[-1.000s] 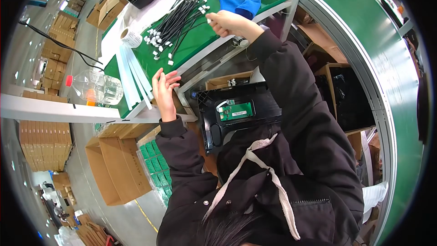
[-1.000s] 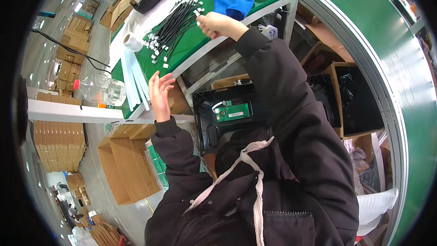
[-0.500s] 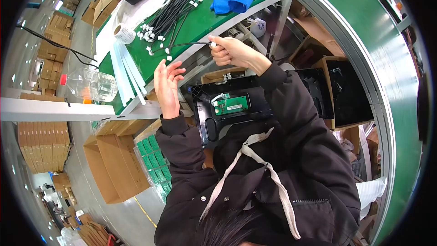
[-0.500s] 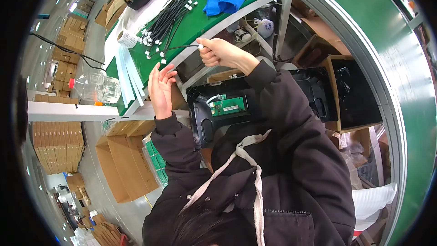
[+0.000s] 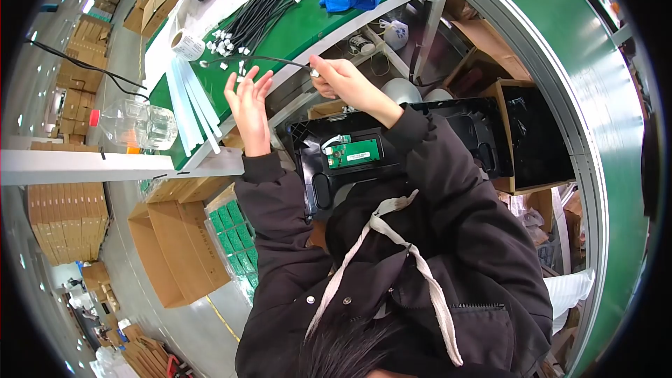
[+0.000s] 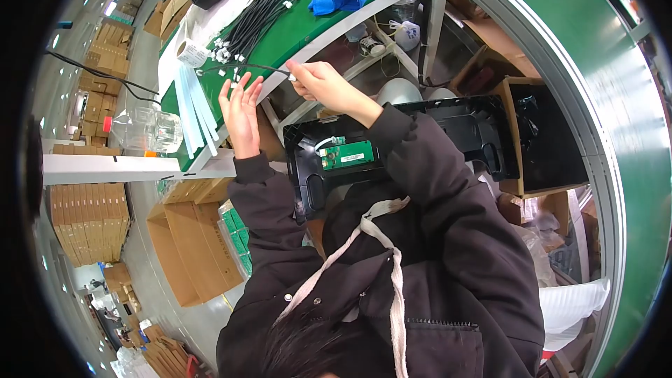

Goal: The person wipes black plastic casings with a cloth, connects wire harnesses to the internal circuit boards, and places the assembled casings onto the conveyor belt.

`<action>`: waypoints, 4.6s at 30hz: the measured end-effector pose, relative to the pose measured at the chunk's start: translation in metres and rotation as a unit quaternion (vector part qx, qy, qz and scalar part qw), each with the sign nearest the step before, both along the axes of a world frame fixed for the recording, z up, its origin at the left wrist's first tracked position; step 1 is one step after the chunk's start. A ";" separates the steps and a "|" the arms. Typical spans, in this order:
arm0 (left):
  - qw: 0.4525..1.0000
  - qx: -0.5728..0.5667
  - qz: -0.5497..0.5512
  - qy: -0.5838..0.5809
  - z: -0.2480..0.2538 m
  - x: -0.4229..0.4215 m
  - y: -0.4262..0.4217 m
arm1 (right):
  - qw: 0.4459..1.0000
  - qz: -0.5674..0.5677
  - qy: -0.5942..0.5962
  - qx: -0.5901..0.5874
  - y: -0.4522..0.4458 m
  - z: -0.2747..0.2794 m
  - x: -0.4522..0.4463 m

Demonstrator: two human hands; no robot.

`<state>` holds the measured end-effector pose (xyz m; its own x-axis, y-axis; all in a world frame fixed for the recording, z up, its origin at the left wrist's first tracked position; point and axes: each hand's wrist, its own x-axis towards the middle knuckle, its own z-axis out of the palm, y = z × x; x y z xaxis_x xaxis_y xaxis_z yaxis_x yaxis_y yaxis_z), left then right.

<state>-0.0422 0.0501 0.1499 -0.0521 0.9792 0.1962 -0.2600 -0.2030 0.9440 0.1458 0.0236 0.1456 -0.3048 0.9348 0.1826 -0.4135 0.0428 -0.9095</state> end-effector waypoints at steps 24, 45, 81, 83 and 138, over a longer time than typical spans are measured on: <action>0.985 -0.127 -0.067 0.092 -0.033 -0.001 -0.156 | 0.853 -0.157 -0.347 0.357 -0.109 -0.067 0.009; 0.963 -0.139 -0.067 0.221 -0.073 -0.022 -0.125 | 0.899 -0.131 -0.304 0.286 -0.093 -0.127 -0.032; 0.906 -0.181 -0.033 0.381 -0.152 -0.042 -0.107 | 0.871 -0.028 -0.380 0.311 -0.082 -0.168 -0.044; 0.917 -0.184 -0.042 0.350 -0.150 -0.041 -0.108 | 0.866 -0.031 -0.386 0.315 -0.083 -0.167 -0.045; 0.880 -0.178 -0.056 0.437 -0.143 -0.049 -0.104 | 0.909 0.001 -0.341 0.241 -0.083 -0.164 -0.042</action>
